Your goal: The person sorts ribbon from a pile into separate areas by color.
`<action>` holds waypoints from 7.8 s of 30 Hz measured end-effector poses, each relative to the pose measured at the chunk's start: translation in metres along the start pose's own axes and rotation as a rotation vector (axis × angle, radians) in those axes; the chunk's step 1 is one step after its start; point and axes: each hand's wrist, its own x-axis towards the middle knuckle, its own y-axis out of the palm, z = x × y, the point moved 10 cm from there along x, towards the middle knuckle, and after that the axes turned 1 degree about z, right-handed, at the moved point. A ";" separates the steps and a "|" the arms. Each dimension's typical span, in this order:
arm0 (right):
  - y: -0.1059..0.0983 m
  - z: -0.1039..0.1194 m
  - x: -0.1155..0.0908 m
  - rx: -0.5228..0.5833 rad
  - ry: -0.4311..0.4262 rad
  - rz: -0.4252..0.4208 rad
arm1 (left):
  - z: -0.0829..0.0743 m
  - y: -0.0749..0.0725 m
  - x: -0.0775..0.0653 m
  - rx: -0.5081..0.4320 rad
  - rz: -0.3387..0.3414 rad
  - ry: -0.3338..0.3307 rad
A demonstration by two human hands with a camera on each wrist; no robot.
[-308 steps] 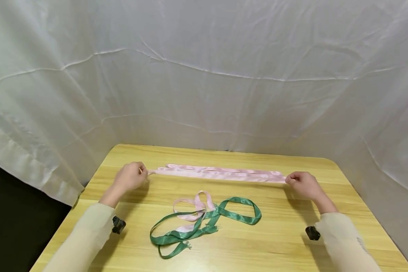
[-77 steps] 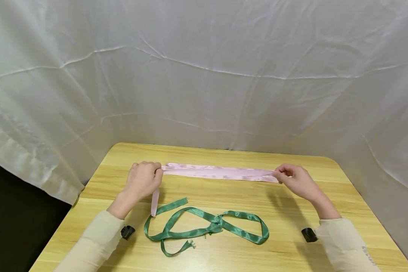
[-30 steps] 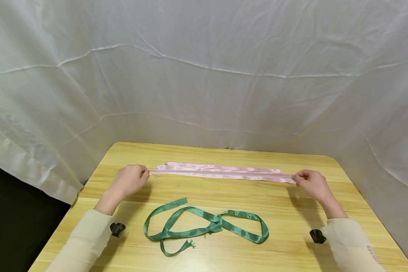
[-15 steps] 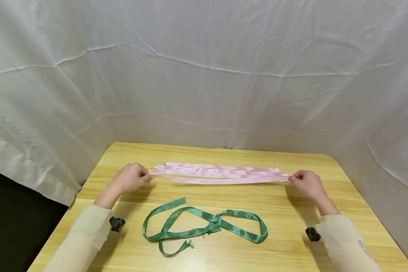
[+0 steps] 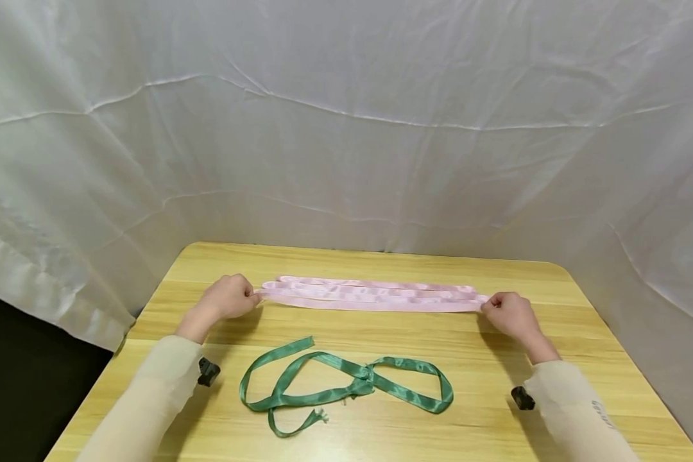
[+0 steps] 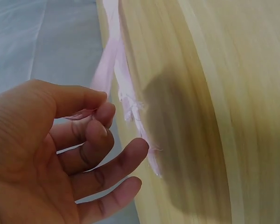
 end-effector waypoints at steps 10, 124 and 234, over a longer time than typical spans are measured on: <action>0.003 -0.005 0.005 -0.048 0.012 -0.013 | 0.009 0.002 0.008 0.010 -0.002 -0.055; 0.050 0.201 -0.084 0.336 -0.525 0.310 | -0.148 0.028 -0.066 -0.212 -0.222 0.484; 0.023 0.102 -0.059 0.955 -0.071 0.165 | -0.071 -0.006 -0.064 -0.173 -0.368 0.203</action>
